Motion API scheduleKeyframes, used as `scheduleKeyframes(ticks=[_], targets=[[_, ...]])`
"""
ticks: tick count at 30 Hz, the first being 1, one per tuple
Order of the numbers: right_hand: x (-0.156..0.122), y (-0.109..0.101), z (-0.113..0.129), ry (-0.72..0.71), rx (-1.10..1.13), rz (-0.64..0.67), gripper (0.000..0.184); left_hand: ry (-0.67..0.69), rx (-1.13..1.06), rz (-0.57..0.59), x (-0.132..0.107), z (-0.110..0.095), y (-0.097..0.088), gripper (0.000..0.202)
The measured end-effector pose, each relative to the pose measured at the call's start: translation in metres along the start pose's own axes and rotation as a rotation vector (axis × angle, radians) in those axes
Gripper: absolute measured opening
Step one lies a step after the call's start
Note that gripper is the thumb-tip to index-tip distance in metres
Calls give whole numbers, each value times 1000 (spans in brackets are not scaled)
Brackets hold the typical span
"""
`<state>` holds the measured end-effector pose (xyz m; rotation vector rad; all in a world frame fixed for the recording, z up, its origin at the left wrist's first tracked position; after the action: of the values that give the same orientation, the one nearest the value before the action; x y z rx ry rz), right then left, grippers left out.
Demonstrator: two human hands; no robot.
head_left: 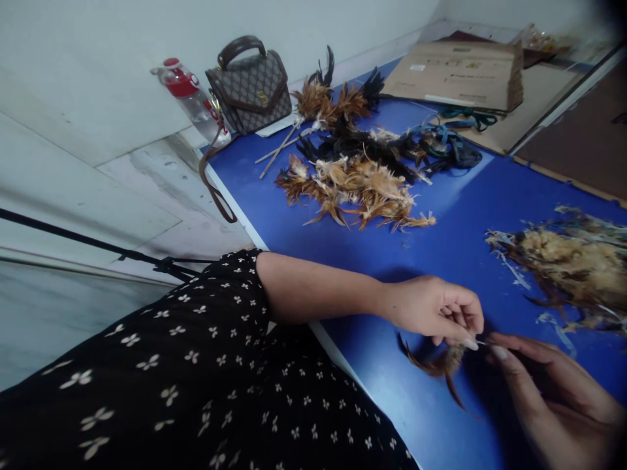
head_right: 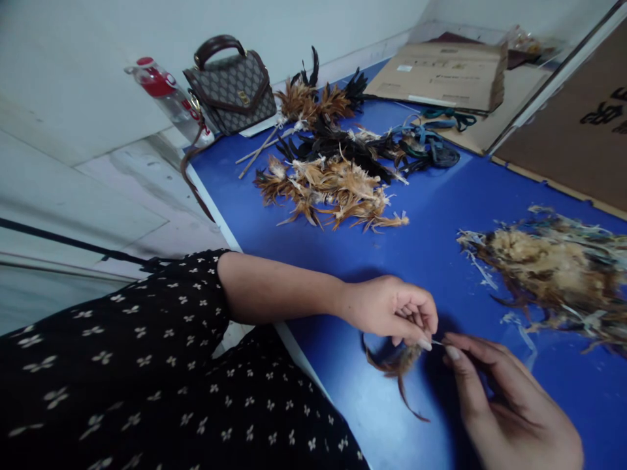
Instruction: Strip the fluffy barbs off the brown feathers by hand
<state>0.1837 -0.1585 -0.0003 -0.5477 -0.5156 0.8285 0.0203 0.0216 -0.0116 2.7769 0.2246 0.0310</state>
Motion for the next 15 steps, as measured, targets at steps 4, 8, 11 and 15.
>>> scheduleKeyframes(ticks=[4,8,11,15], targets=[[0,-1,-7,-46,-65,-39,47,6,-15,-37,-1,0,2,53],[-1,0,-5,-97,-58,-46,40,-5,-8,-6,-3,-4,2,45],[-2,2,2,-144,-53,-33,36,-76,-24,-13,-2,-3,2,46],[-3,5,18,-234,-50,-22,26,-112,18,2,-1,5,2,41]])
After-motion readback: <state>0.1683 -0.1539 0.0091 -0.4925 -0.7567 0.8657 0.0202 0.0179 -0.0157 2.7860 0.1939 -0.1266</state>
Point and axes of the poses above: each hand's wrist, its own x-axis towards the middle knuckle, its own y-axis out of the palm, z = x × y, the point moved 2 cm from there along x, towards the middle knuckle
